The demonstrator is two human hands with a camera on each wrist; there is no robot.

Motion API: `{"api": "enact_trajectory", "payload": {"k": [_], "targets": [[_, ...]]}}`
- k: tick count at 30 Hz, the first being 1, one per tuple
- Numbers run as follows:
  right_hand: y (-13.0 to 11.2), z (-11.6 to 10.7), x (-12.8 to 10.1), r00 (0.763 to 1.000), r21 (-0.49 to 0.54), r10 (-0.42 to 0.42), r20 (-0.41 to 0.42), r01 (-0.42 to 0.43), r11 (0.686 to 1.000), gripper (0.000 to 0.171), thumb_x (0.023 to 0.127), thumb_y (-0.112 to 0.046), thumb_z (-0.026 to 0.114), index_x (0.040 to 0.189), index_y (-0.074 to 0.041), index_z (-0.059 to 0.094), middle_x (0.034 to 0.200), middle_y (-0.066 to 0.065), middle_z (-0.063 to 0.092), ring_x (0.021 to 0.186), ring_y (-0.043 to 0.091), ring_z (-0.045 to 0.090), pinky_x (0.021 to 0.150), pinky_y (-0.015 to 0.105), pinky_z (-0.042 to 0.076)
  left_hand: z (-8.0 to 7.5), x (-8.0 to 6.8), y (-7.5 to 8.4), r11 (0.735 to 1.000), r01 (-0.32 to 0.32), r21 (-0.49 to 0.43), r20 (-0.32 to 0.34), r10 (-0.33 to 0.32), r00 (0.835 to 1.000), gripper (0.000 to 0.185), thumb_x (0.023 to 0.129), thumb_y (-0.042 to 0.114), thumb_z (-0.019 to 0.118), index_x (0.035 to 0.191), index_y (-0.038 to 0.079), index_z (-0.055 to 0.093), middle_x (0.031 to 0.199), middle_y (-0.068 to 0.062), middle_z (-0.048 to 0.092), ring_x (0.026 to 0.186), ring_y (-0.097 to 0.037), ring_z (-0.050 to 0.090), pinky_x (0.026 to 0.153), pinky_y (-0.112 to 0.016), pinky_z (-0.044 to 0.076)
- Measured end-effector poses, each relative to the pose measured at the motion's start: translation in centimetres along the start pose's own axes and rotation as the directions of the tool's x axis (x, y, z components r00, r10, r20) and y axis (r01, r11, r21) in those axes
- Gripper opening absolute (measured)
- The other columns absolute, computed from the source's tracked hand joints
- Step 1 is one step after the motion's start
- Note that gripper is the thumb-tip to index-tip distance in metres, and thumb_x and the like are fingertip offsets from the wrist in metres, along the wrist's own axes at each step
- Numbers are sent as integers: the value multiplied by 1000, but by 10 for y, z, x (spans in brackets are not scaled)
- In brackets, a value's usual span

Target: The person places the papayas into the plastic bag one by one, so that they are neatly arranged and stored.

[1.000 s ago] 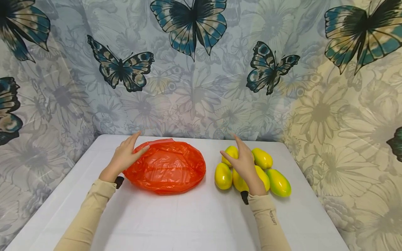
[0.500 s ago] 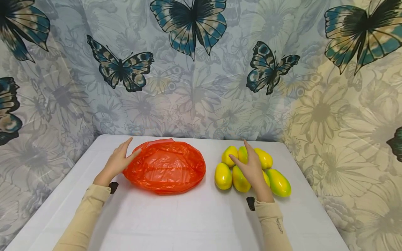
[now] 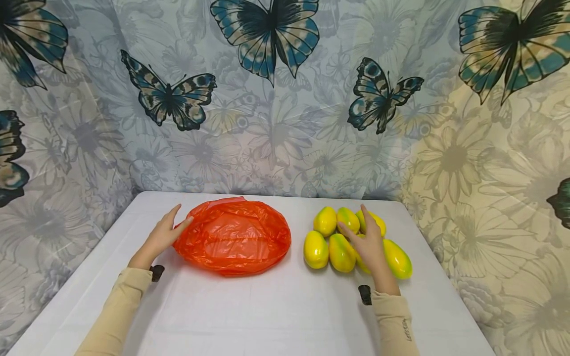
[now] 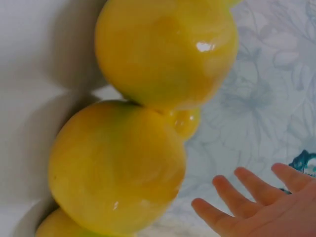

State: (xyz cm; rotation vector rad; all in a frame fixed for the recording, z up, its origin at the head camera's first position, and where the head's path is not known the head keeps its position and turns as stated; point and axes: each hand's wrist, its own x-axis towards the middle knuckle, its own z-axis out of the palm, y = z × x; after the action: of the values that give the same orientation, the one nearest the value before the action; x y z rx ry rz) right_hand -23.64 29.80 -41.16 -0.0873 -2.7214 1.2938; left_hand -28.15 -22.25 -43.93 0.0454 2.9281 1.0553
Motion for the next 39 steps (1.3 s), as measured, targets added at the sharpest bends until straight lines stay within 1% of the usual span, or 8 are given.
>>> {"api": "enact_trajectory", "payload": {"k": [6, 10, 14, 20, 24, 29, 36, 39], "targets": [[8, -8, -4, 1000, -4, 18, -9, -18, 1000, 93, 93, -57, 55, 158, -22, -2, 164, 20, 2, 149, 48, 4, 113, 71, 12, 2, 1, -7, 1000, 3, -23, 5, -3, 1000, 86, 99, 59, 39, 157, 3, 7, 157, -33, 17, 142, -54, 20, 112, -68, 22], [14, -13, -6, 1000, -2, 18, -25, -18, 1000, 93, 94, -55, 55, 158, -19, -1, 163, 22, 4, 148, 50, 7, 112, 72, 13, 5, 1, -13, 999, 4, -45, 9, -4, 1000, 86, 99, 59, 38, 156, 3, 7, 157, -33, 17, 143, -52, 22, 114, -66, 21], [20, -17, -9, 999, 3, 35, -37, -35, 999, 93, 94, -55, 55, 158, -19, -2, 163, 22, 4, 147, 51, 8, 111, 72, 14, 7, 2, -18, 998, 9, -66, 17, -8, 1000, 86, 99, 59, 38, 157, 3, 7, 157, -33, 17, 143, -51, 22, 114, -66, 22], [28, -22, -13, 997, -5, 57, -61, -57, 998, 92, 95, -54, 55, 158, -18, -2, 163, 22, 5, 146, 51, 11, 110, 73, 16, 12, 3, -23, 993, 20, -115, 30, -16, 999, 81, 102, 50, 41, 156, 1, 7, 154, -35, 21, 138, -52, 32, 112, -64, 28], [32, -27, -17, 995, -14, 72, -68, -73, 997, 93, 95, -54, 54, 158, -17, -3, 163, 25, 5, 146, 51, 11, 110, 72, 17, 15, 4, -25, 989, 15, -144, 28, -11, 1000, 79, 102, 46, 43, 155, -2, 8, 153, -37, 22, 136, -53, 33, 112, -63, 29], [39, -31, -21, 991, -18, 105, -85, -106, 994, 94, 94, -57, 54, 158, -19, -3, 162, 25, 5, 146, 51, 10, 110, 73, 15, 17, 3, -28, 985, 15, -170, 24, -11, 1000, 78, 102, 46, 42, 155, -2, 10, 153, -36, 23, 136, -53, 34, 112, -63, 29], [51, -37, -26, 987, -4, 125, -102, -126, 992, 93, 94, -55, 54, 158, -19, -4, 162, 27, 5, 146, 52, 8, 111, 72, 13, 17, 0, -28, 984, 17, -180, 21, -13, 1000, 76, 103, 48, 39, 155, 0, 11, 152, -35, 27, 129, -51, 43, 109, -61, 34], [56, -40, -29, 984, -3, 137, -111, -138, 990, 93, 94, -54, 54, 158, -17, -4, 161, 28, 5, 146, 52, 8, 112, 71, 13, 17, 0, -29, 982, 22, -185, 30, -16, 999, 76, 103, 48, 38, 155, 0, 11, 151, -35, 27, 129, -50, 44, 109, -61, 35]]}}
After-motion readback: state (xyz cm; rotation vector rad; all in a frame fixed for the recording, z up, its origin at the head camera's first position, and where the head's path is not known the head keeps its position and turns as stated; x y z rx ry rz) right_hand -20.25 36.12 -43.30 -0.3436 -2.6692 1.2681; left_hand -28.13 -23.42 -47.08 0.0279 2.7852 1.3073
